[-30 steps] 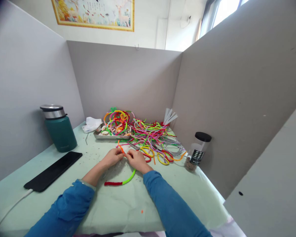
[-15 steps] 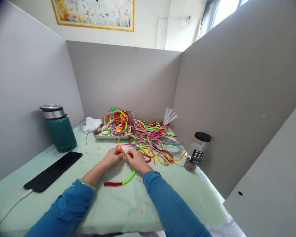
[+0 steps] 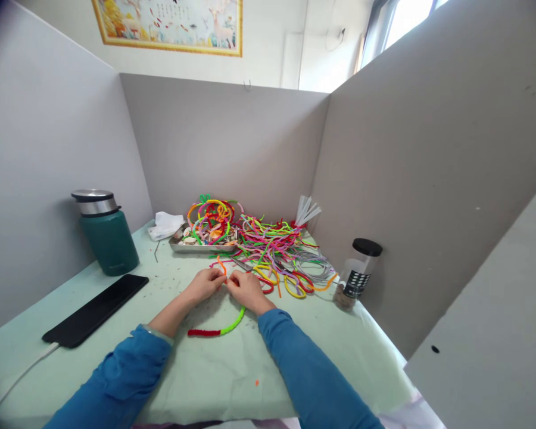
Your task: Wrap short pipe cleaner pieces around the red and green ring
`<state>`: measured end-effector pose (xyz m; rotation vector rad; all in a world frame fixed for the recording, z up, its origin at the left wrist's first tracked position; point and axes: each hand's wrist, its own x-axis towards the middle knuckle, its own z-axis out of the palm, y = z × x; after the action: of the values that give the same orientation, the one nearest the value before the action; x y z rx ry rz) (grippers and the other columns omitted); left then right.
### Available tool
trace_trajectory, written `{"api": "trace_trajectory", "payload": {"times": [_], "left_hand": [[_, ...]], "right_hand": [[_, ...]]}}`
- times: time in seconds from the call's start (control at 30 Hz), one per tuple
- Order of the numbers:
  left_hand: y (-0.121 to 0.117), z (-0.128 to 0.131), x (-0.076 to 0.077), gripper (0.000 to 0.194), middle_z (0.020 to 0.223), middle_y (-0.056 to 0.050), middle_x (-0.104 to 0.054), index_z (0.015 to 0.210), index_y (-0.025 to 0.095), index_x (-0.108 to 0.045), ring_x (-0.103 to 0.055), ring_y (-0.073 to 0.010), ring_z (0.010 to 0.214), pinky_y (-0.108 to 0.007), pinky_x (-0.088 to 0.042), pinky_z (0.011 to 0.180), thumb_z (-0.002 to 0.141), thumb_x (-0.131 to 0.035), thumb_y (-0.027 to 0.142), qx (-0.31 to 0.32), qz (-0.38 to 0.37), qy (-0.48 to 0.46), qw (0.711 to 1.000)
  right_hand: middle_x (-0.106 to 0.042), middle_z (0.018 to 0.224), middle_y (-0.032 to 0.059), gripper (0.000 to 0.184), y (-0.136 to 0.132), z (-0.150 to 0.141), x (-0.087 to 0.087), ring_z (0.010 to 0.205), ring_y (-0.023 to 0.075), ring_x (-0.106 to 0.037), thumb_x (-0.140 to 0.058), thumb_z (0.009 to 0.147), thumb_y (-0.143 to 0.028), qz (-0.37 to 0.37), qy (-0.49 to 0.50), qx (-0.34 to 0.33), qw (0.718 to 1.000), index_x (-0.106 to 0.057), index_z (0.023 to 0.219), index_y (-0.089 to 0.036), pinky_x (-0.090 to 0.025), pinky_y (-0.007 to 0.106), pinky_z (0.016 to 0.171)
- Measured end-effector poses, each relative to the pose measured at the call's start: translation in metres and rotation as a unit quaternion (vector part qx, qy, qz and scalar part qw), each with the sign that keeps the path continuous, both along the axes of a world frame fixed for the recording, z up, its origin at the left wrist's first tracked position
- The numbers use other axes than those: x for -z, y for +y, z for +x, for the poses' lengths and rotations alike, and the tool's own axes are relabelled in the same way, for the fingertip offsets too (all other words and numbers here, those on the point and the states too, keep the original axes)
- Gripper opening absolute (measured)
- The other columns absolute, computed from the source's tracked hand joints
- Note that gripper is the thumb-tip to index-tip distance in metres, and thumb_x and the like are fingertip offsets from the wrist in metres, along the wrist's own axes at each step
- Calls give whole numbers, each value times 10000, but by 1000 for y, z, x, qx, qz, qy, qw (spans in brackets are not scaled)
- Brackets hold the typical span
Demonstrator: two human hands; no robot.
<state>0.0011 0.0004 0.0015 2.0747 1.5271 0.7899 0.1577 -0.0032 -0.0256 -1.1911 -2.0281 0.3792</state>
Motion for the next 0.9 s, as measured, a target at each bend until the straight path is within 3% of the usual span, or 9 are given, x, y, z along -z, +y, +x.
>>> {"api": "trace_trajectory", "payload": {"times": [0.47, 0.9], "left_hand": [[4, -2, 1, 250, 533, 20, -439, 575, 154, -539, -394, -111, 555, -221, -254, 519, 720, -453, 339, -9, -10, -15, 1000], [7, -3, 7, 325, 553, 12, -486, 603, 138, -579, -414, -114, 557, -222, -271, 520, 725, -486, 425, -11, -7, -24, 1000]], "right_hand": [[-543, 592, -27, 243, -4, 4, -1, 547, 89, -452, -468, 843, -335, 3, 30, -37, 999, -582, 711, -166, -267, 200, 504], [-608, 684, -7, 118, -8, 2, -2, 599, 106, -507, -500, 827, -251, 55, 24, -38, 998, -599, 812, -186, -313, 207, 564]]}}
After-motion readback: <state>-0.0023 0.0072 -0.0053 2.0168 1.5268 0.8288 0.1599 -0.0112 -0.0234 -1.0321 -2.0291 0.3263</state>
